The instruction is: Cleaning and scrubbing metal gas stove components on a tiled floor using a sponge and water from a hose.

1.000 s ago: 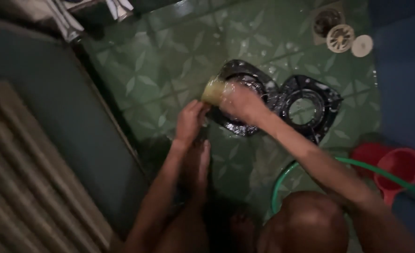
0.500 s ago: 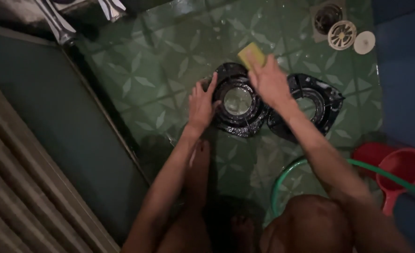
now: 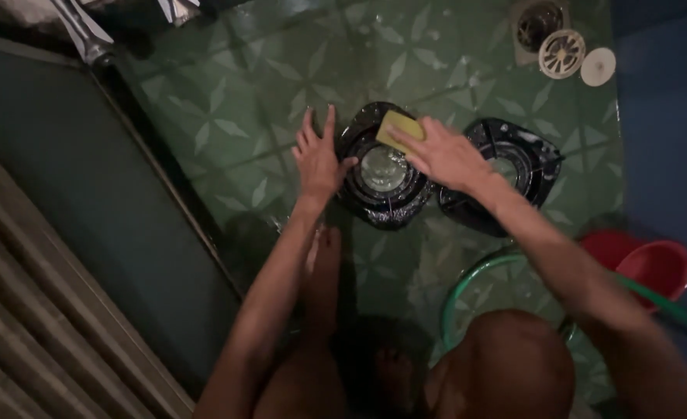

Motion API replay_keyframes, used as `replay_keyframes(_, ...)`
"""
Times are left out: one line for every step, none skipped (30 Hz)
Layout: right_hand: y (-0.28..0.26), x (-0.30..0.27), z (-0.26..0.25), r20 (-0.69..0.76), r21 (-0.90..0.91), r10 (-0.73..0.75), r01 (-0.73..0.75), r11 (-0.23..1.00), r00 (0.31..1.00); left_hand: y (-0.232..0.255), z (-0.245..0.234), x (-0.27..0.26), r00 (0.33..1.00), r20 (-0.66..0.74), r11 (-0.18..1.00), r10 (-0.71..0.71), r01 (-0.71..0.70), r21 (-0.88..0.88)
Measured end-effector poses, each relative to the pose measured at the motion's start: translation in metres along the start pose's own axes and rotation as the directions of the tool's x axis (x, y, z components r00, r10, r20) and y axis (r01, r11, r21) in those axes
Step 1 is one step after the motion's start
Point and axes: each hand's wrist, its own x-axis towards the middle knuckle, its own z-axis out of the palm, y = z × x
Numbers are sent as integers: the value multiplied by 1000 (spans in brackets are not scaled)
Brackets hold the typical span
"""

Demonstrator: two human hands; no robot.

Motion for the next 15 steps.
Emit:
replay_keyframes(-1,-6,-2,13,-48,-152,153,987,988,1,1,-1,1000,20,1000,-7,6,13)
replay_keyframes(-3,-12,-5,35,-93,-300,302,949,953,2,2,-1,999,41,1000,-13,12,26)
replay_keyframes(-2,-12,-5,31,-101,-305,306,947,952,5,2,1,999,31,1000,-12,11,22)
replay_keyframes(-1,-13,-4,1,-78,-220,219,973,976,9,2,3,1000,20,996,4,-6,84)
replay_keyframes(-2,-15,-1,-26,-46,-128,126,991,991,10,3,2,1000,17,989,20,-23,149)
replay_keyframes(-5,-15,-4,-28,-48,-128,127,991,991,12,0,-1,1000,15,989,22,-24,149)
replay_keyframes(-8,-19,-6,-36,-68,-203,200,977,978,14,-1,-8,996,-10,985,87,-84,151)
replay_keyframes(-11,-22,-7,-42,-88,-277,273,958,960,16,-1,-16,988,-35,977,151,-144,155)
replay_keyframes(-9,-25,-9,-33,-87,-275,271,959,961,20,-3,-26,989,-29,978,147,-141,151)
replay_keyframes(-7,-28,-10,-79,-111,-235,226,968,969,24,-6,-36,980,-14,977,197,-196,86)
replay_keyframes(-5,-27,-14,-136,-137,-198,180,974,971,28,-10,-41,967,-11,967,254,-254,25)
replay_keyframes(-3,-26,-15,-137,-139,-198,179,974,971,28,-10,-40,967,-13,966,256,-256,24)
replay_keyframes(-2,-28,-15,-93,-186,-285,265,946,954,29,-8,-45,963,22,962,270,-270,26)
replay_keyframes(-1,-30,-14,-44,-228,-368,349,909,929,29,-6,-49,957,58,958,283,-285,27)
replay_keyframes(1,-28,-13,-38,-225,-370,353,908,928,33,-7,-50,959,61,960,276,-278,26)
